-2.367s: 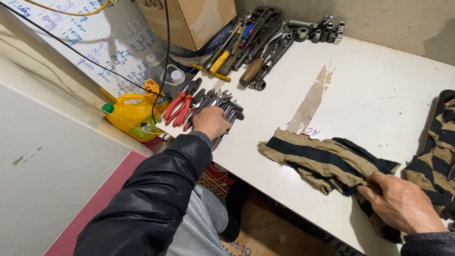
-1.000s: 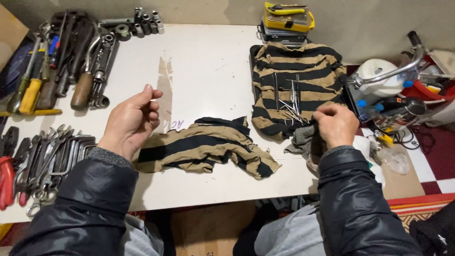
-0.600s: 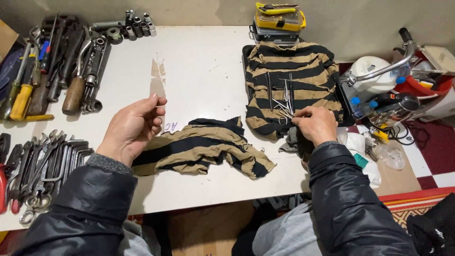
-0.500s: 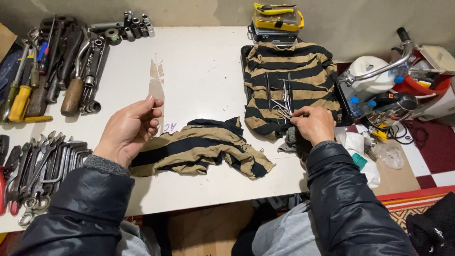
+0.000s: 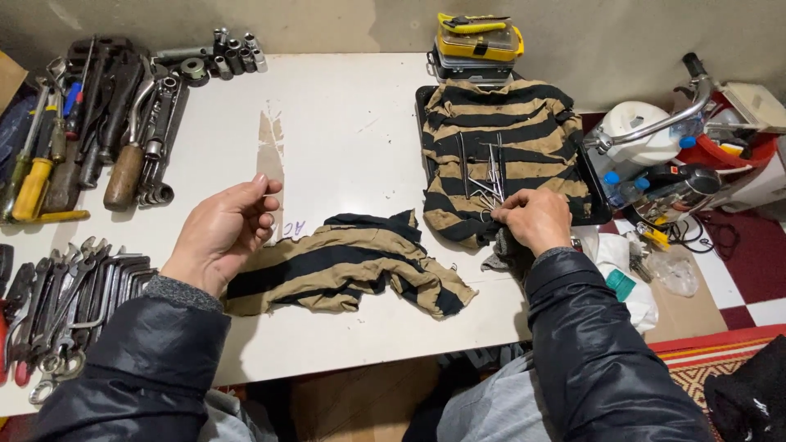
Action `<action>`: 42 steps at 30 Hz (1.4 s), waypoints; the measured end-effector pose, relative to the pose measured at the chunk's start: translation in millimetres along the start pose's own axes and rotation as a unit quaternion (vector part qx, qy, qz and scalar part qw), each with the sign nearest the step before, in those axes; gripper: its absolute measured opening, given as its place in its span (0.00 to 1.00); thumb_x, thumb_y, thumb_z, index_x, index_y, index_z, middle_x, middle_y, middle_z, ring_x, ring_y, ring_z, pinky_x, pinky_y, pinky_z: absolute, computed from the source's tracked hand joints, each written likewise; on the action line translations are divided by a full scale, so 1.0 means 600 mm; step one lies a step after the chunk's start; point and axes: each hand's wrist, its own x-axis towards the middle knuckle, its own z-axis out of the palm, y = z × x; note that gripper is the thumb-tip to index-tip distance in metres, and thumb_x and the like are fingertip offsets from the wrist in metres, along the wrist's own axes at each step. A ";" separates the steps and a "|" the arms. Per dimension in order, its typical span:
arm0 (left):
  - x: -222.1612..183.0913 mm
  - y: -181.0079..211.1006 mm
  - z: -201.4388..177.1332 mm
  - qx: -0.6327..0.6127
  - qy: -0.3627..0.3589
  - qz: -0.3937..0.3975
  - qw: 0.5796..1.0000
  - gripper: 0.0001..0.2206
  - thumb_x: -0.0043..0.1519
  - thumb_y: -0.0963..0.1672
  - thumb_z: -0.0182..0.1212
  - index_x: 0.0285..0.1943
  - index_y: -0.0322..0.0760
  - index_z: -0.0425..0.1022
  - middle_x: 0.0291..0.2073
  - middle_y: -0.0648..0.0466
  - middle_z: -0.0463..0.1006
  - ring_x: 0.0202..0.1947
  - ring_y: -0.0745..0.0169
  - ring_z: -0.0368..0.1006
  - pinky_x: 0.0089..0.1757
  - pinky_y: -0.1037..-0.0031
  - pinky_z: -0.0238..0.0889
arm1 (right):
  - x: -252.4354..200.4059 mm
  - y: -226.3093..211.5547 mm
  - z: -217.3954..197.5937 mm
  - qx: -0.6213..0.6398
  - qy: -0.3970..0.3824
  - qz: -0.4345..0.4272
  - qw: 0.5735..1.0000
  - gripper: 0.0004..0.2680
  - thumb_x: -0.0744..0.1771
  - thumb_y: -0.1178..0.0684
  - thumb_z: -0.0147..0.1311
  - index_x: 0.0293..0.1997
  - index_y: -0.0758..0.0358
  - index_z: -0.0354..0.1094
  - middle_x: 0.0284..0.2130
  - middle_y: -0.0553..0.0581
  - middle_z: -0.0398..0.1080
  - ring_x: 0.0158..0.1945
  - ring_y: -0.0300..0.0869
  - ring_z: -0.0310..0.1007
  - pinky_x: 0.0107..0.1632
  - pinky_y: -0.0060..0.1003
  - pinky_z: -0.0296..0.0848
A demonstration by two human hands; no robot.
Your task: The person is meticulously cleaning a bicycle spoke using a cloth, rubbing it repeatedly to remove grime.
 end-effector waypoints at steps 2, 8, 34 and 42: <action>0.000 0.001 0.002 0.008 -0.002 -0.002 1.000 0.12 0.68 0.49 0.60 0.46 0.37 0.78 0.27 0.56 0.77 0.23 0.74 0.70 0.27 0.88 0.63 | 0.017 0.013 0.013 -0.009 -0.002 0.001 1.000 0.07 0.59 0.46 0.64 0.36 0.47 0.81 0.40 0.62 0.77 0.55 0.59 0.70 0.56 0.46 0.70; -0.003 0.003 0.004 0.025 -0.006 -0.002 1.000 0.12 0.68 0.49 0.59 0.47 0.37 0.77 0.27 0.56 0.77 0.23 0.74 0.70 0.27 0.88 0.63 | -0.003 -0.021 -0.007 -0.035 0.013 0.014 0.999 0.03 0.57 0.48 0.63 0.28 0.44 0.81 0.47 0.55 0.77 0.56 0.59 0.70 0.57 0.46 0.72; -0.014 0.005 0.019 0.053 -0.009 0.005 0.999 0.09 0.68 0.47 0.58 0.46 0.36 0.77 0.27 0.55 0.76 0.23 0.72 0.68 0.26 0.85 0.60 | 0.044 0.033 0.013 0.172 0.163 0.019 0.971 0.05 0.61 0.47 0.65 0.36 0.47 0.76 0.31 0.48 0.74 0.43 0.43 0.75 0.46 0.39 0.71; -0.012 0.002 0.018 0.069 -0.007 0.011 0.998 0.11 0.68 0.47 0.59 0.47 0.34 0.77 0.27 0.53 0.76 0.23 0.72 0.69 0.26 0.86 0.61 | 0.054 0.049 0.014 0.197 0.139 0.019 0.970 0.03 0.63 0.49 0.61 0.36 0.48 0.77 0.25 0.48 0.73 0.37 0.44 0.75 0.43 0.40 0.70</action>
